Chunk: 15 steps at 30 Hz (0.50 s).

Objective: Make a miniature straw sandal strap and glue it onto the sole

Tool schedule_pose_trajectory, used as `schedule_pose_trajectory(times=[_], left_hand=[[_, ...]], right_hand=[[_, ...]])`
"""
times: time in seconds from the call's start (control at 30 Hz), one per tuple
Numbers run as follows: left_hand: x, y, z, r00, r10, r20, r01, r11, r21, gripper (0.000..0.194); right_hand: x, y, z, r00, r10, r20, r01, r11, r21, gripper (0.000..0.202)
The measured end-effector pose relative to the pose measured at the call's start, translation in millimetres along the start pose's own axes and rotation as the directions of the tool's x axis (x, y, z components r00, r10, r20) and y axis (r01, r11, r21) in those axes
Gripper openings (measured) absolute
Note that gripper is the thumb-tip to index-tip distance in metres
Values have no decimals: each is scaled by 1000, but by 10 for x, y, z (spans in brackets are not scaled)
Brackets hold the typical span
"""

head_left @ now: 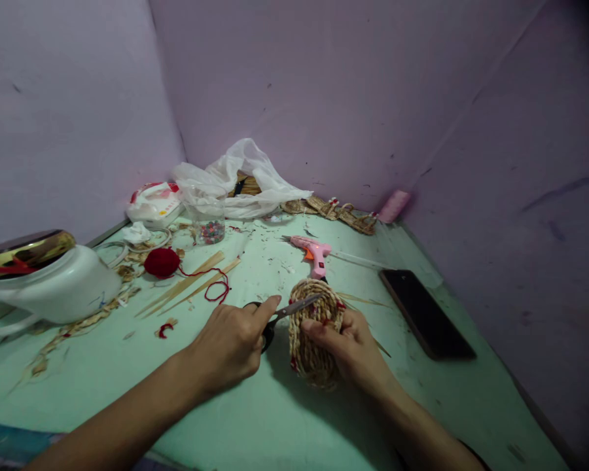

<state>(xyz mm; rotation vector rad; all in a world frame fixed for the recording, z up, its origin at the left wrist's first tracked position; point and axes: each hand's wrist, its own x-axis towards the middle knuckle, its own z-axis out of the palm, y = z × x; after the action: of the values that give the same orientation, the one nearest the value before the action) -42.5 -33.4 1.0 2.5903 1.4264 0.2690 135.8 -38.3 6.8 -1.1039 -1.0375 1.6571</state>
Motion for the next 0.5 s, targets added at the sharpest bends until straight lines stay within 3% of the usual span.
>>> schedule_pose_trajectory(times=[0.13, 0.23, 0.33, 0.4, 0.5], left_hand=[[26, 21, -60, 998, -29, -48, 12, 948, -318, 39], [65, 1, -142, 964, -244, -108, 130, 784, -608, 39], [109, -24, -227, 896, -445, -13, 258, 542, -799, 49], [136, -25, -250, 864, -499, 69, 311, 420, -852, 51], [160, -7, -211, 847, -521, 102, 327, 360, -874, 50]], right_hand=[[52, 16, -24, 997, 61, -37, -54, 987, 154, 17], [108, 33, -38, 990, 131, -55, -111, 955, 276, 21], [141, 51, -52, 985, 167, -35, -149, 943, 298, 25], [145, 61, -56, 985, 171, -15, -161, 951, 266, 25], [134, 69, -48, 984, 179, -7, -174, 965, 196, 25]])
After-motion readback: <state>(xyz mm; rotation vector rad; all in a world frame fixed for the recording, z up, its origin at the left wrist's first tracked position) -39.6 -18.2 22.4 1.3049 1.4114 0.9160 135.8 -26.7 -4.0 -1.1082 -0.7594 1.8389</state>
